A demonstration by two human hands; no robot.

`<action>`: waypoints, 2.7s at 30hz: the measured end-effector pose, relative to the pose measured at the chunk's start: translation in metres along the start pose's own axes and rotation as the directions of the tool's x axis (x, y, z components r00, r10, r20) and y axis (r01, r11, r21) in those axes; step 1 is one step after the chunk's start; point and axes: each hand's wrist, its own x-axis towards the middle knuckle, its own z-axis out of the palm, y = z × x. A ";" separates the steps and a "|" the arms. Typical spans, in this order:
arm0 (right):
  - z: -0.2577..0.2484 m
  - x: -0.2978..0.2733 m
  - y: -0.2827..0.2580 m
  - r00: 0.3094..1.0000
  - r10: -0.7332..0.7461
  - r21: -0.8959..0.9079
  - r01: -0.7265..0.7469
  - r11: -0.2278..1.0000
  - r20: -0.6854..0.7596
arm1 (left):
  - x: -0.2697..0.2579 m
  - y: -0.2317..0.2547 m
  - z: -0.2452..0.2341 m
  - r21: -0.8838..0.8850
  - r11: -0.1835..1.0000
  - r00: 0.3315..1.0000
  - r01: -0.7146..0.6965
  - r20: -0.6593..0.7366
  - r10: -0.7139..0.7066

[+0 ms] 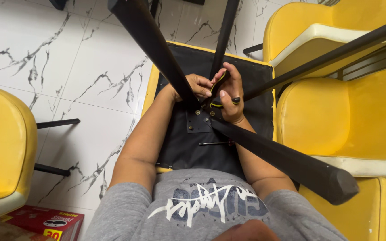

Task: The person lies on the floor beneath an upturned table and attaches its legs to the underside. They first use pliers to work on the mounting plate, then drive screws into the plate with a screwdriver, holding parts steady with the other hand while fastening each leg.

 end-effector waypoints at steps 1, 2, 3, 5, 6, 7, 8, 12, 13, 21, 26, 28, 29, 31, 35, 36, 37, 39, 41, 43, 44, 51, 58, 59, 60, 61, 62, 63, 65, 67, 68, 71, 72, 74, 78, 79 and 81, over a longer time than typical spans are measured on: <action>0.002 0.001 -0.002 1.000 0.018 0.009 -0.018 1.000 0.005 | -0.002 0.000 0.002 0.016 1.000 0.999 0.007 -0.042 -0.006; 0.002 0.005 -0.005 0.999 0.031 0.012 -0.031 0.999 0.014 | -0.002 0.001 0.005 0.034 0.999 0.997 0.006 -0.082 -0.003; 0.002 0.009 -0.008 0.999 0.045 0.015 -0.045 0.999 0.024 | -0.003 0.002 0.008 0.052 0.999 0.993 0.006 -0.121 0.000; -0.001 0.023 -0.014 0.985 0.142 0.073 -0.150 0.986 0.101 | -0.011 0.005 0.011 0.063 0.997 0.985 -0.037 -0.168 0.048; -0.003 0.029 -0.015 0.971 0.194 0.102 -0.208 0.973 0.138 | -0.017 0.004 0.013 0.065 0.996 0.979 -0.053 -0.192 0.065; -0.004 0.033 -0.017 0.955 0.209 0.098 -0.233 0.967 0.209 | -0.023 0.004 0.015 0.069 0.993 0.977 -0.100 -0.185 0.111; -0.005 0.036 -0.017 0.934 0.225 0.094 -0.260 0.961 0.278 | -0.029 0.002 0.016 0.071 0.987 0.971 -0.145 -0.179 0.156; 0.001 0.030 -0.012 0.936 0.182 0.158 -0.237 0.959 0.301 | -0.034 -0.002 0.019 0.054 0.987 0.958 -0.149 -0.238 0.158; 0.002 0.027 -0.010 0.954 0.166 0.144 -0.207 0.968 0.250 | -0.032 -0.002 0.017 0.048 0.988 0.965 -0.147 -0.212 0.154; -0.001 0.005 -0.001 0.999 0.008 0.002 -0.008 1.000 0.045 | -0.004 -0.005 -0.003 0.097 0.994 0.994 -0.051 -0.088 0.060; 0.002 0.014 -0.009 0.990 0.088 0.002 -0.089 0.996 0.108 | -0.009 0.000 0.003 0.122 0.992 0.985 -0.034 -0.164 0.054; 0.001 0.026 -0.015 0.968 0.185 0.023 -0.192 0.981 0.170 | -0.018 0.003 0.009 0.151 0.986 0.968 -0.063 -0.232 0.097; -0.002 0.035 -0.020 0.945 0.252 0.049 -0.267 0.962 0.206 | -0.022 0.005 0.012 0.149 0.983 0.959 -0.104 -0.249 0.139; -0.009 0.052 -0.026 0.903 0.318 0.102 -0.359 0.928 0.289 | -0.027 0.008 0.017 0.141 0.974 0.928 -0.179 -0.305 0.215; -0.018 0.078 -0.024 0.836 0.317 0.157 -0.422 0.893 0.448 | -0.038 0.015 0.022 0.187 0.941 0.861 -0.283 -0.382 0.335; -0.020 0.083 -0.022 0.814 0.313 0.148 -0.431 0.890 0.489 | -0.039 0.020 0.020 0.216 0.926 0.848 -0.311 -0.378 0.373; -0.020 0.085 -0.019 0.806 0.308 0.167 -0.442 0.881 0.506 | -0.042 0.023 0.019 0.221 0.933 0.843 -0.284 -0.406 0.353; -0.020 0.087 -0.012 0.781 0.304 0.201 -0.474 0.857 0.545 | -0.049 0.022 0.022 0.220 0.947 0.826 -0.234 -0.469 0.313; -0.023 0.086 -0.004 0.770 0.306 0.256 -0.512 0.820 0.560 | -0.052 0.019 0.024 0.234 0.955 0.820 -0.180 -0.501 0.277; -0.027 0.086 0.000 0.761 0.304 0.281 -0.531 0.799 0.574 | -0.054 0.017 0.027 0.237 0.959 0.810 -0.152 -0.527 0.258; -0.027 0.086 0.002 0.758 0.300 0.280 -0.530 0.800 0.579 | -0.055 0.016 0.028 0.236 0.960 0.803 -0.150 -0.537 0.257; -0.021 0.086 0.002 0.714 0.325 0.242 -0.568 0.786 0.620 | -0.064 0.016 0.033 0.182 0.980 0.808 -0.083 -0.563 0.173; 0.001 0.074 0.013 0.804 0.290 0.280 -0.480 0.831 0.519 | -0.073 0.012 0.030 0.197 0.966 0.827 -0.167 -0.505 0.246; 0.005 0.071 0.012 0.826 0.278 0.268 -0.446 0.854 0.491 | -0.073 0.012 0.031 0.199 0.970 0.822 -0.141 -0.522 0.227; 0.006 0.069 0.012 0.848 0.261 0.254 -0.408 0.877 0.462 | -0.073 0.013 0.031 0.205 0.972 0.817 -0.114 -0.537 0.209; 0.005 0.067 0.011 0.865 0.256 0.254 -0.388 0.886 0.431 | -0.071 0.014 0.031 0.240 0.966 0.815 -0.096 -0.538 0.215; 0.003 0.063 0.009 0.880 0.257 0.252 -0.375 0.892 0.399 | -0.068 0.013 0.033 0.268 0.961 0.814 -0.076 -0.540 0.215; 0.002 0.058 0.008 0.894 0.258 0.249 -0.361 0.898 0.367 | -0.067 0.012 0.035 0.295 0.954 0.812 -0.056 -0.542 0.216; 0.003 0.051 0.007 0.916 0.249 0.258 -0.335 0.906 0.314 | -0.065 0.013 0.034 0.295 0.953 0.840 -0.068 -0.498 0.214; 0.004 0.043 0.004 0.933 0.231 0.257 -0.303 0.918 0.276 | -0.063 0.014 0.035 0.290 0.954 0.860 -0.072 -0.466 0.206; 0.006 0.041 0.003 0.940 0.215 0.252 -0.283 0.925 0.267 | -0.062 0.016 0.035 0.288 0.955 0.866 -0.071 -0.457 0.202; 0.008 0.047 0.002 0.933 0.214 0.221 -0.283 0.933 0.290 | -0.062 0.016 0.035 0.276 0.958 0.862 -0.073 -0.465 0.200; 0.009 0.050 0.002 0.927 0.223 0.210 -0.293 0.933 0.301 | -0.063 0.016 0.035 0.271 0.960 0.859 -0.070 -0.472 0.196; 0.009 0.064 0.004 0.887 0.258 0.222 -0.360 0.906 0.384 | -0.064 0.012 0.036 0.230 0.964 0.841 -0.133 -0.489 0.232; 0.011 0.075 0.013 0.818 0.300 0.218 -0.449 0.867 0.490 | -0.069 0.006 0.035 0.233 0.961 0.784 -0.148 -0.565 0.258; 0.012 0.072 0.013 0.837 0.283 0.228 -0.424 0.877 0.468 | -0.070 0.004 0.036 0.226 0.963 0.786 -0.149 -0.564 0.254; 0.014 0.064 0.013 0.869 0.248 0.232 -0.371 0.899 0.429 | -0.070 0.003 0.035 0.215 0.962 0.788 -0.166 -0.558 0.260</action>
